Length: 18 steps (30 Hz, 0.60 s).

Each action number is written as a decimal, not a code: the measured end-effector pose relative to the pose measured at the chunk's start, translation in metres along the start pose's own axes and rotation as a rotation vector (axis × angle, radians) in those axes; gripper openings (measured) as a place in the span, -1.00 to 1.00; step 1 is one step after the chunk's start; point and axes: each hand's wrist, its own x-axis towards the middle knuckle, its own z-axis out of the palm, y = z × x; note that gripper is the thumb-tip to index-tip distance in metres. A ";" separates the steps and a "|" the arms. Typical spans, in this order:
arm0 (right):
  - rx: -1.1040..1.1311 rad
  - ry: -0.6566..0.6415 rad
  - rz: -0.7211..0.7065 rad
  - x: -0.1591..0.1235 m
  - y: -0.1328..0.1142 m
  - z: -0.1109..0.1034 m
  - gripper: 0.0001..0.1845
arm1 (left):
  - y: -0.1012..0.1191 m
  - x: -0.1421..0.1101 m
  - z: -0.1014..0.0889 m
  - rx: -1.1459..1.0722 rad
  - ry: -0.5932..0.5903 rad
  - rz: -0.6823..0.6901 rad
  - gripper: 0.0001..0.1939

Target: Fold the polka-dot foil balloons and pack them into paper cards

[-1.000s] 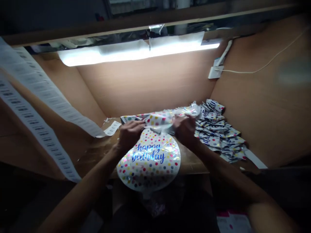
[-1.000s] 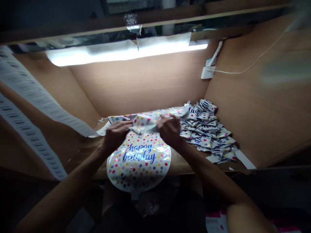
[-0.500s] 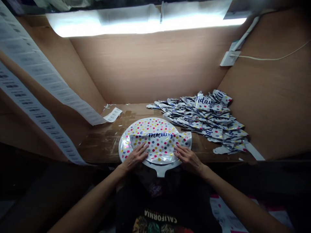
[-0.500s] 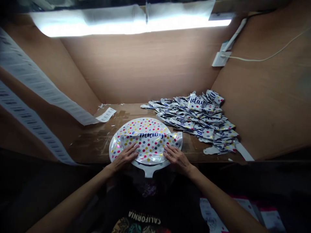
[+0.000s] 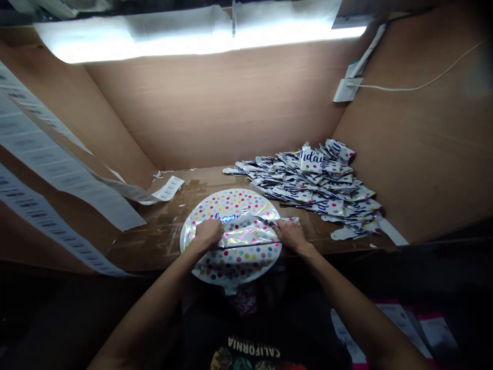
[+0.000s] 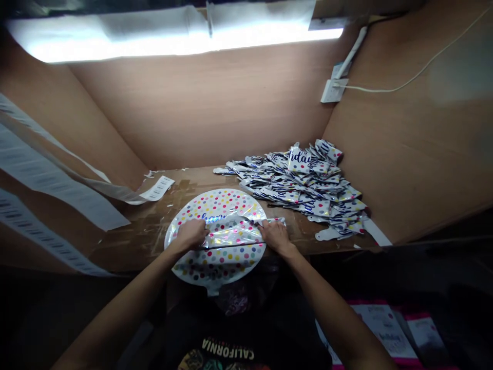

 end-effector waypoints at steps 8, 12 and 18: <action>0.275 0.315 0.042 -0.030 0.009 0.002 -0.59 | 0.061 0.035 -0.020 -0.228 -0.409 0.026 -0.63; 0.803 0.592 0.311 -0.075 -0.014 0.008 -0.51 | 0.063 0.004 -0.013 -0.616 -0.467 0.051 -0.73; 1.801 -0.107 0.236 -0.091 -0.066 0.007 -0.27 | 0.075 -0.075 0.007 -1.406 -0.350 -0.132 -0.60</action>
